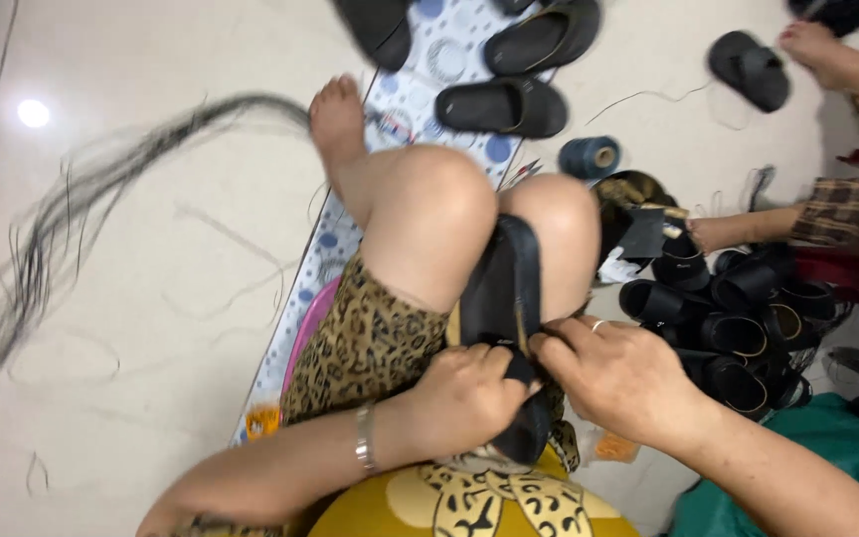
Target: Hand-stitching the upper straps of black sandals to the soles using a needle and thread while sitting on the floor.
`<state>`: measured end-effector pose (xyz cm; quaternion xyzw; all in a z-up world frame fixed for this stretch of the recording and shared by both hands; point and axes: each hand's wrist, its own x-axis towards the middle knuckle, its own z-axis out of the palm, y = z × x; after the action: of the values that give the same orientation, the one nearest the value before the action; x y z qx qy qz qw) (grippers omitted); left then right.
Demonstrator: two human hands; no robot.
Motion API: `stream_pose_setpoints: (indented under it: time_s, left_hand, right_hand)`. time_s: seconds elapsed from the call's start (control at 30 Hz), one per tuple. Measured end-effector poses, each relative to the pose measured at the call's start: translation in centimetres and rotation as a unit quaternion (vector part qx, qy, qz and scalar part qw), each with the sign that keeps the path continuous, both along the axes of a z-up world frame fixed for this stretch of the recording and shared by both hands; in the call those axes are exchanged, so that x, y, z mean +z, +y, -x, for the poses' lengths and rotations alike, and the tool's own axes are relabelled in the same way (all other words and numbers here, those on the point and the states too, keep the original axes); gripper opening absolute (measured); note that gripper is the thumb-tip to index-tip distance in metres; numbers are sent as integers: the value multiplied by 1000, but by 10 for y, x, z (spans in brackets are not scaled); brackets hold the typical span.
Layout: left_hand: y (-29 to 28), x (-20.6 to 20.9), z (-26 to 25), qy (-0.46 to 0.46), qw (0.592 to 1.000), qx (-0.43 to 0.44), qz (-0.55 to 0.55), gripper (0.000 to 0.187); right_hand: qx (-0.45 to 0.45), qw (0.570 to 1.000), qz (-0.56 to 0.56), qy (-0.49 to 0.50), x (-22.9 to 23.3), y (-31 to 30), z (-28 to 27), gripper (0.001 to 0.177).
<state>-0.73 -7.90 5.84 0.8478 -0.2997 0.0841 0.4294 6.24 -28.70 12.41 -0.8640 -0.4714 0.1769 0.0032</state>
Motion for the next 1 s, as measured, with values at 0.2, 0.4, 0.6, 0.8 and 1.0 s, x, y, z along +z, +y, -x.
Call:
stream_pose_setpoints:
  time_s: [0.2, 0.4, 0.6, 0.8, 1.0]
  left_hand:
    - [55, -1, -27, 441, 798, -164, 377, 33]
    - [34, 5, -37, 611, 720, -79, 321, 8]
    - [20, -2, -16, 375, 915, -114, 96, 18]
    - [24, -12, -20, 308, 940, -28, 143, 15]
    - [45, 5, -32, 227, 955, 79, 174, 14]
  right_hand:
    - [-65, 997, -46, 14, 3, -9, 5, 17]
    - [-84, 994, -67, -10, 6, -4, 10, 26]
    - [-68, 997, -27, -13, 9, -16, 18, 44]
    - [-140, 974, 144, 108, 54, -69, -8, 77]
    - [-382, 836, -167, 357, 5, -79, 18, 40]
